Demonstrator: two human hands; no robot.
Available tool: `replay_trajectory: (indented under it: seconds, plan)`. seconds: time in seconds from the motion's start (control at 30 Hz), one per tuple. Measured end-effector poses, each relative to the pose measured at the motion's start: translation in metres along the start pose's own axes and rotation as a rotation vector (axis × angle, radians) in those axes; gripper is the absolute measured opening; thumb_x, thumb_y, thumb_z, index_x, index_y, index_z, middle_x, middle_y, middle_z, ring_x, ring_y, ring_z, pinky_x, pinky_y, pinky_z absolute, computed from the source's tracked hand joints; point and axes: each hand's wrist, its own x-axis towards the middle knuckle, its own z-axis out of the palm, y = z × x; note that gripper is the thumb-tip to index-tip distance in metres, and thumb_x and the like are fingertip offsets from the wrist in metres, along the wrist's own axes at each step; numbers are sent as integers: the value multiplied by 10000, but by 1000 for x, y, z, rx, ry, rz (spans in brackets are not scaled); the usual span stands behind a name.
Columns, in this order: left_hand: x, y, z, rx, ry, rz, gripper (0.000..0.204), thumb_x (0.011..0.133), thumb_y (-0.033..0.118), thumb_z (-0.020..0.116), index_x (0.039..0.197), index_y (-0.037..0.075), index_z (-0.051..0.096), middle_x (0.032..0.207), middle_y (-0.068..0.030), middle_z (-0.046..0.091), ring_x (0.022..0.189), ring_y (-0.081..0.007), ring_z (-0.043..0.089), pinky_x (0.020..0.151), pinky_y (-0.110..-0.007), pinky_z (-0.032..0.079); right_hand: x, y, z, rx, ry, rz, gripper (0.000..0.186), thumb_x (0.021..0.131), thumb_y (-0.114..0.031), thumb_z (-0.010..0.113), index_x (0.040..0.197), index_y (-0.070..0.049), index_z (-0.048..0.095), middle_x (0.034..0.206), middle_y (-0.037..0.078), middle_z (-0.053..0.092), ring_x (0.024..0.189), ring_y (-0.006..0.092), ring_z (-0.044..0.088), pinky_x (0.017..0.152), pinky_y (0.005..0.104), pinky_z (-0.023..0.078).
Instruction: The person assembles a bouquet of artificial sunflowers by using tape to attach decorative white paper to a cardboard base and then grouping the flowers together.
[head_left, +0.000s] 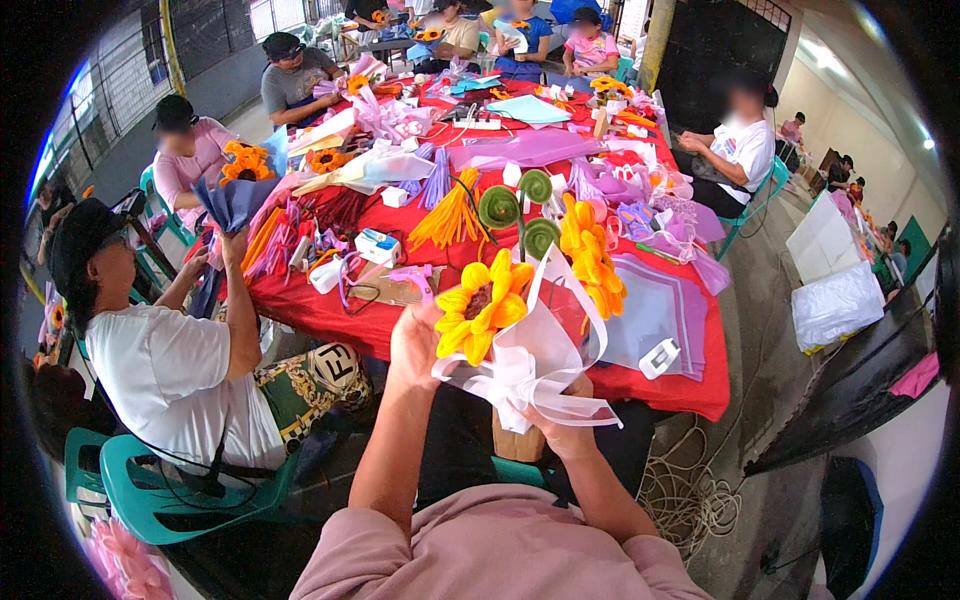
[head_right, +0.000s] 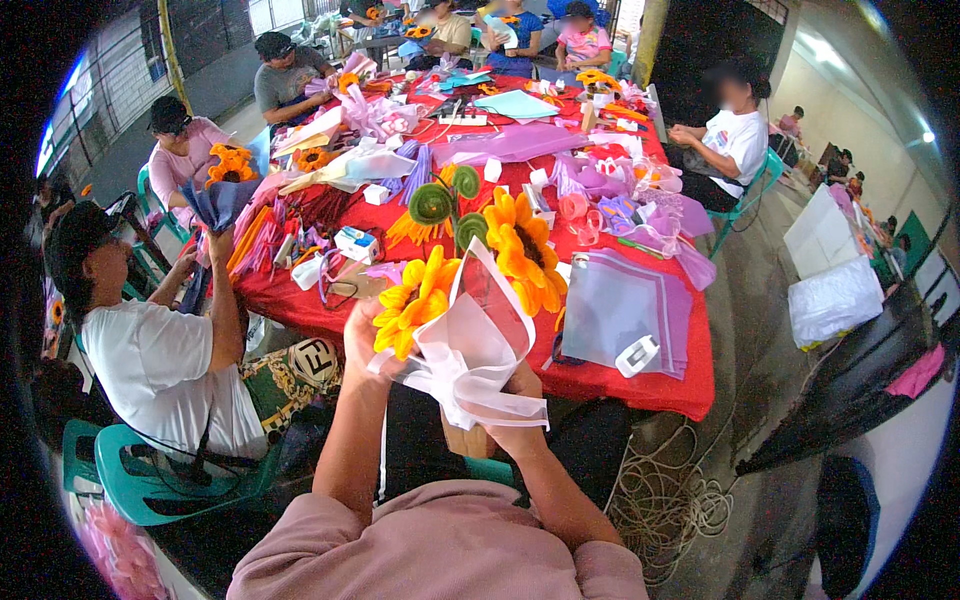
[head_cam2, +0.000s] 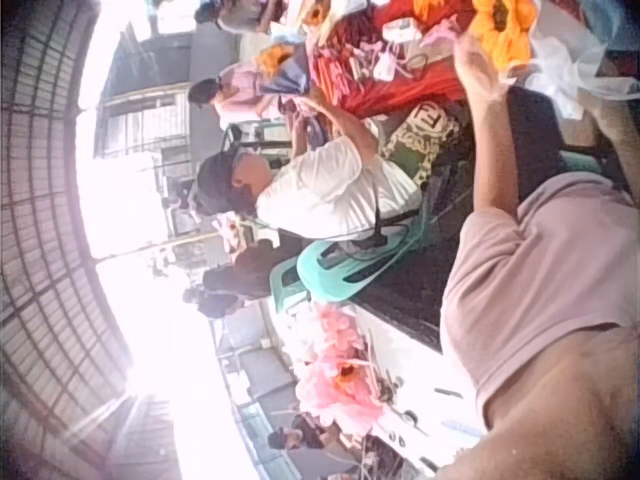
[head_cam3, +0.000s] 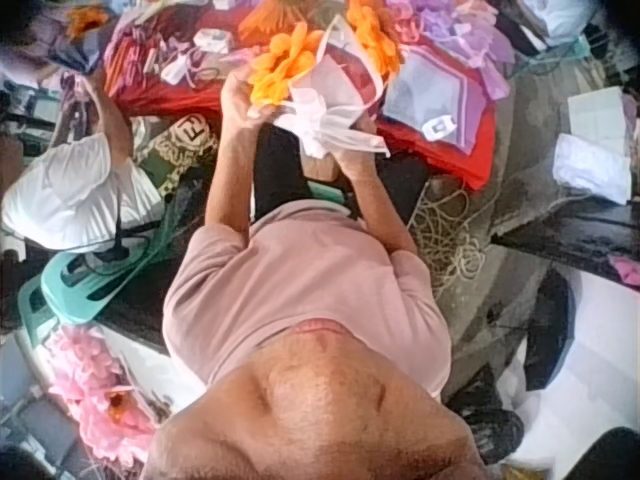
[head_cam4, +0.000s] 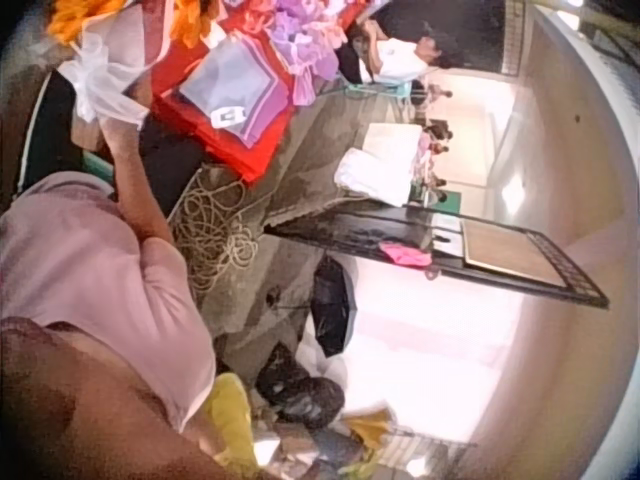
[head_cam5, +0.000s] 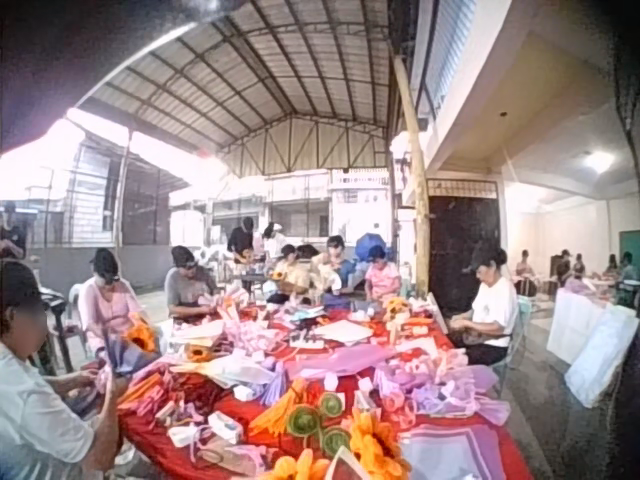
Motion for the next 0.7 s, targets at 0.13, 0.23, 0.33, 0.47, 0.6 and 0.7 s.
replay_trajectory:
  seconds: [0.13, 0.23, 0.33, 0.47, 0.6, 0.7]
  plan:
    - [-33, -20, -14, 339, -140, 59, 671, 763, 347, 617, 1286, -28, 424, 1223, -162, 539, 1135, -298, 525, 961, -418, 418, 4, 3, -1, 57, 24, 35, 364, 692, -54, 776, 1008, -9, 600, 958, 56, 646, 856, 138, 630, 771, 301, 530]
    - [-30, -23, 11, 452, 21, 229, 713, 727, 354, 662, 1296, 2, 416, 1249, -137, 516, 1149, -269, 507, 973, -393, 392, 5, -4, -5, 31, 30, 18, 425, 695, -69, 784, 1063, -13, 579, 985, 59, 643, 871, 140, 629, 779, 293, 521]
    - [-23, 5, 20, 665, 114, 506, 609, 750, 258, 651, 1266, 15, 437, 1274, -130, 506, 1169, -238, 496, 1030, -372, 325, 5, -7, -3, -14, 17, -42, 494, 697, -95, 797, 1114, -19, 544, 1031, 67, 633, 890, 139, 625, 786, 287, 513]
    - [-16, 41, 72, 1273, -95, 610, 474, 696, 142, 623, 1144, 2, 553, 1176, -129, 581, 1127, -267, 518, 1002, -409, 348, 3, -6, -2, -14, -11, -33, 517, 689, -93, 797, 1124, -15, 529, 1035, 77, 633, 899, 150, 628, 798, 301, 516]
    - [5, 45, 112, 1750, -408, 636, 428, 663, 118, 636, 1073, -3, 611, 1069, -136, 628, 1071, -305, 544, 958, -418, 376, 2, -4, -4, -69, 16, -35, 516, 678, -82, 797, 1112, -14, 527, 1028, 83, 637, 897, 157, 631, 794, 303, 516]
    - [2, 50, 121, 1809, -459, 618, 386, 682, 50, 629, 1066, 10, 616, 1028, -133, 629, 987, -301, 578, 900, -397, 417, 3, -5, 3, 96, 44, 10, 498, 665, -76, 803, 1081, -17, 534, 1007, 84, 642, 878, 157, 633, 780, 300, 515]
